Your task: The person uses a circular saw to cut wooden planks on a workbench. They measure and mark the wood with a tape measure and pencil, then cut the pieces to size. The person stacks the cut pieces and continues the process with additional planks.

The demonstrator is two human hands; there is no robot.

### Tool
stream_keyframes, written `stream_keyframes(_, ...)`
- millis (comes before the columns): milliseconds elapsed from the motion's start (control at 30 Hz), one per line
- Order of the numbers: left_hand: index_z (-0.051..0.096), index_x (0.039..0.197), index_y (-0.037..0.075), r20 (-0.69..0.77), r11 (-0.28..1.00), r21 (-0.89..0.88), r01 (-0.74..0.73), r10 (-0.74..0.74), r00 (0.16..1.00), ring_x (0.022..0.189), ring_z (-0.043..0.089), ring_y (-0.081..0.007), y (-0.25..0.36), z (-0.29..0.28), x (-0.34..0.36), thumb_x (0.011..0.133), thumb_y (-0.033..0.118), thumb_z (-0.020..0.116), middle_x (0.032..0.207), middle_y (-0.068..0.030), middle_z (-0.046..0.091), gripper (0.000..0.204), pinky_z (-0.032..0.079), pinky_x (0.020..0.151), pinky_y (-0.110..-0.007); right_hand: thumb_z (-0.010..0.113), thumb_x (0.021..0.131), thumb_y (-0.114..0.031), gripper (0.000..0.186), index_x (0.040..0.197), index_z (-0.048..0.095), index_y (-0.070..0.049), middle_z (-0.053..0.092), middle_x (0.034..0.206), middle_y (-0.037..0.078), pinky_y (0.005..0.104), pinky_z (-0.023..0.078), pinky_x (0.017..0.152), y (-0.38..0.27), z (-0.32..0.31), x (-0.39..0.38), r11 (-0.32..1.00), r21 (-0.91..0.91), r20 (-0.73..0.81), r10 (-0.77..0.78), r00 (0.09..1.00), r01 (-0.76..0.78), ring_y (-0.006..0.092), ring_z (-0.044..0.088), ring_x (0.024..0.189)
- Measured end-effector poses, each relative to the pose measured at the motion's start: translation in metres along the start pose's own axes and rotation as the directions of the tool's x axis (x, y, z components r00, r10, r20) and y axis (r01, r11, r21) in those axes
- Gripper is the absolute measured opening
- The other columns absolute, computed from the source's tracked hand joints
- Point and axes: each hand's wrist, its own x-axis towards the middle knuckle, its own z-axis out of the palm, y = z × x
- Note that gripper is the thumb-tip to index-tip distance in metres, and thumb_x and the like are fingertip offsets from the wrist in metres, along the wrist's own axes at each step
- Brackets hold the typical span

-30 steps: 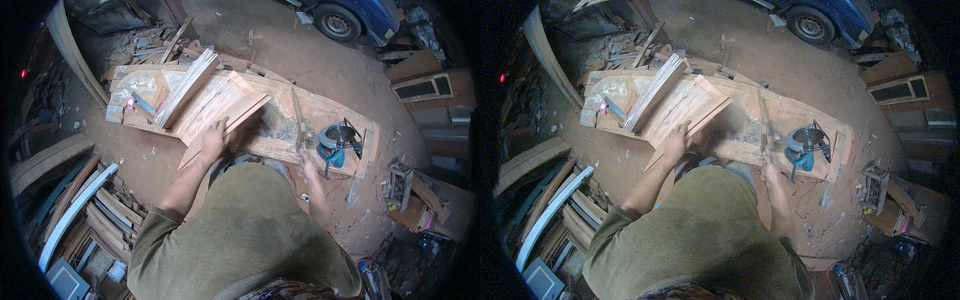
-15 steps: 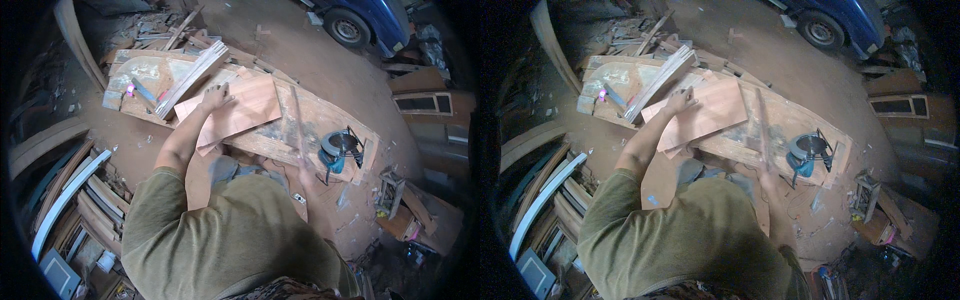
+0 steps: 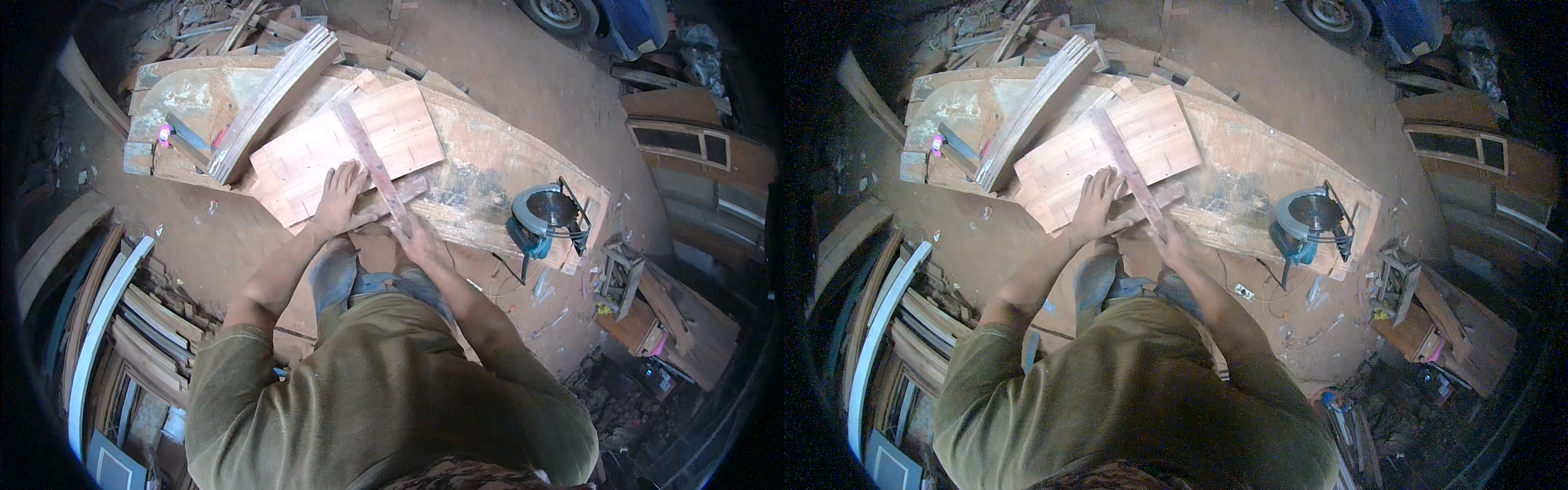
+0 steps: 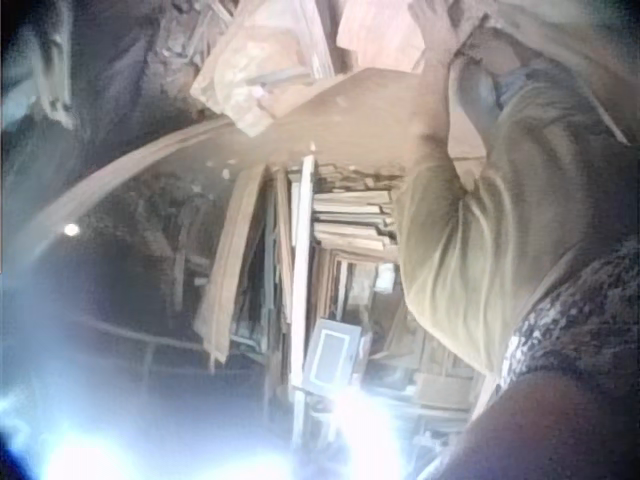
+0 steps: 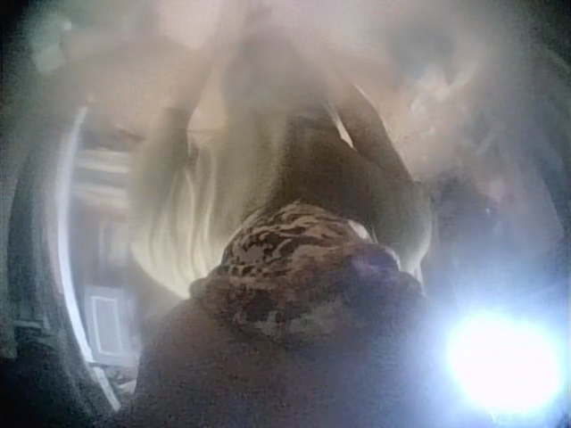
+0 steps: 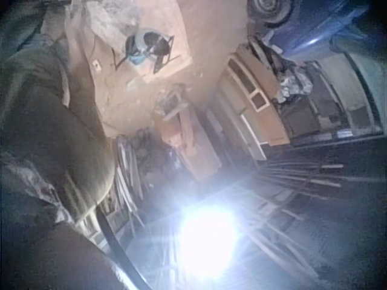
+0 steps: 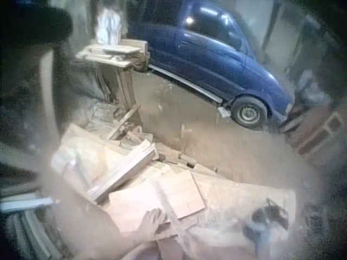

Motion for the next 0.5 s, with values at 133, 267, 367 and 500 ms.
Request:
stream_keyframes(133, 0.031, 0.159, 0.008, 0.016, 0.996, 0.064, 0.056, -0.057, 0.998, 0.151, 0.023, -0.0477, -0.015, 0.018, -0.002, 0.072, 0.050, 0.082, 0.161, -0.0276, 0.028, 0.110, 0.015, 0.125, -0.063, 0.063, 0.100, -0.031, 0.053, 0.142, 0.053, -0.001, 0.065, 0.120, 0.029, 0.0509, 0.050, 0.098, -0.002, 0.031, 0.030, 0.961, 0.036, -0.173, -0.264, 0.949, 0.274, 0.0467, 0.063, 0.113)
stream_keyframes(267, 0.033, 0.159, 0.010, 0.043, 0.994, 0.086, 0.062, -0.066, 0.997, 0.153, 0.021, -0.0450, -0.021, 0.013, 0.014, 0.068, 0.051, 0.082, 0.163, -0.0219, 0.029, 0.111, 0.013, 0.125, -0.064, 0.063, 0.100, -0.030, 0.050, 0.137, 0.057, 0.002, 0.067, 0.113, 0.026, 0.0476, 0.054, 0.090, -0.010, 0.003, 0.038, 0.982, 0.111, -0.163, -0.134, 0.977, 0.153, 0.0409, 0.067, 0.101)
stream_keyframes(367, 0.035, 0.158, 0.007, 0.059, 0.994, 0.098, 0.044, -0.049, 0.997, 0.154, 0.021, -0.0425, -0.022, 0.014, 0.023, 0.070, 0.057, 0.079, 0.163, -0.0210, 0.030, 0.111, 0.012, 0.125, -0.065, 0.066, 0.098, -0.030, 0.047, 0.133, 0.060, 0.001, 0.067, 0.109, 0.025, 0.0465, 0.055, 0.084, 0.038, -0.034, 0.037, 0.993, 0.048, -0.201, -0.095, 0.975, 0.106, 0.0385, 0.068, 0.093)
stream_keyframes(500, 0.036, 0.157, 0.002, 0.038, 0.992, 0.119, 0.048, -0.053, 0.998, 0.155, 0.022, -0.0388, -0.024, 0.025, 0.031, 0.071, 0.065, 0.074, 0.163, -0.0197, 0.032, 0.114, 0.011, 0.125, -0.064, 0.069, 0.095, -0.033, 0.046, 0.122, 0.063, 0.003, 0.066, 0.110, 0.023, 0.0491, 0.051, 0.091, 0.115, -0.109, -0.003, 0.876, -0.481, -0.145, -0.049, 0.988, -0.028, 0.0375, 0.065, 0.102)
